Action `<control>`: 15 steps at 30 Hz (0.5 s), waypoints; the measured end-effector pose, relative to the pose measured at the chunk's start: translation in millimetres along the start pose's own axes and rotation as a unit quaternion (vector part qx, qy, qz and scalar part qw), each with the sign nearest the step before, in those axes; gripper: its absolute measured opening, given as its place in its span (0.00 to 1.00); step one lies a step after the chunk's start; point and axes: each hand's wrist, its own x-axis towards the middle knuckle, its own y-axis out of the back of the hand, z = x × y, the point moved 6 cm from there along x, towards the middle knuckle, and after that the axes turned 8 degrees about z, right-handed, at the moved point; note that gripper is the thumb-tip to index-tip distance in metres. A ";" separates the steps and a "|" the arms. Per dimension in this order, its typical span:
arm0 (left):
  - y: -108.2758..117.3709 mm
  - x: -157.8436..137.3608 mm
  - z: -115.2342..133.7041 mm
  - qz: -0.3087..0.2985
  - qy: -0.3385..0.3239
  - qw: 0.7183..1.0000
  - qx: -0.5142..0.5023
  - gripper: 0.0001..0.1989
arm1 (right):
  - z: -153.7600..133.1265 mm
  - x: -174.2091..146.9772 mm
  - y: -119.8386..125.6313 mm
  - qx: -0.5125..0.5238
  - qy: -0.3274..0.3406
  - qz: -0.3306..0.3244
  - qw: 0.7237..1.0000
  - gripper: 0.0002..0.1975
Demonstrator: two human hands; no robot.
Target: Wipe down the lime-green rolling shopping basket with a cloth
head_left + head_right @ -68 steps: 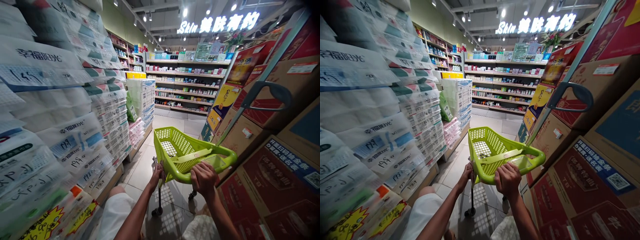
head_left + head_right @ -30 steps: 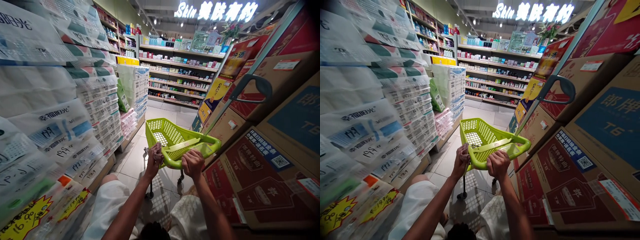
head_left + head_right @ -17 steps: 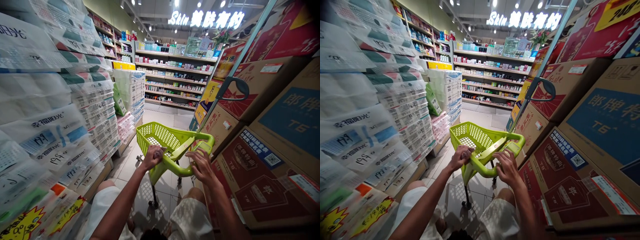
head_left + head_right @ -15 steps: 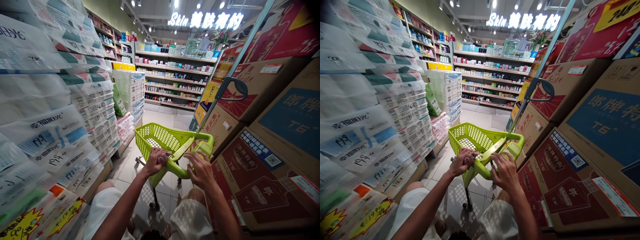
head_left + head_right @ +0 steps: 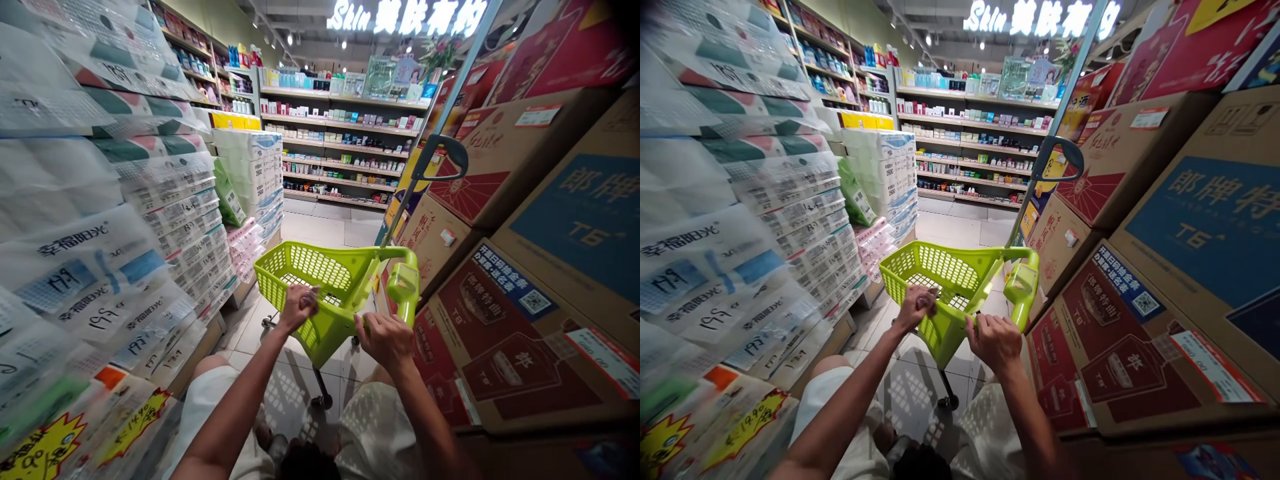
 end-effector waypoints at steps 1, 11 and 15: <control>-7.1 -6.3 12.0 -0.021 -0.027 0.999 -0.015 0.12 | 1.0 0.2 -0.9 -0.001 -0.002 0.002 1.000 0.21; 43.4 14.5 -75.0 0.109 0.067 0.991 0.046 0.13 | 12.4 -3.9 -9.1 0.014 0.008 -0.003 1.000 0.20; 76.2 8.0 -129.7 0.320 0.228 0.918 0.045 0.19 | 11.8 -6.7 -10.1 0.016 0.010 0.004 1.000 0.19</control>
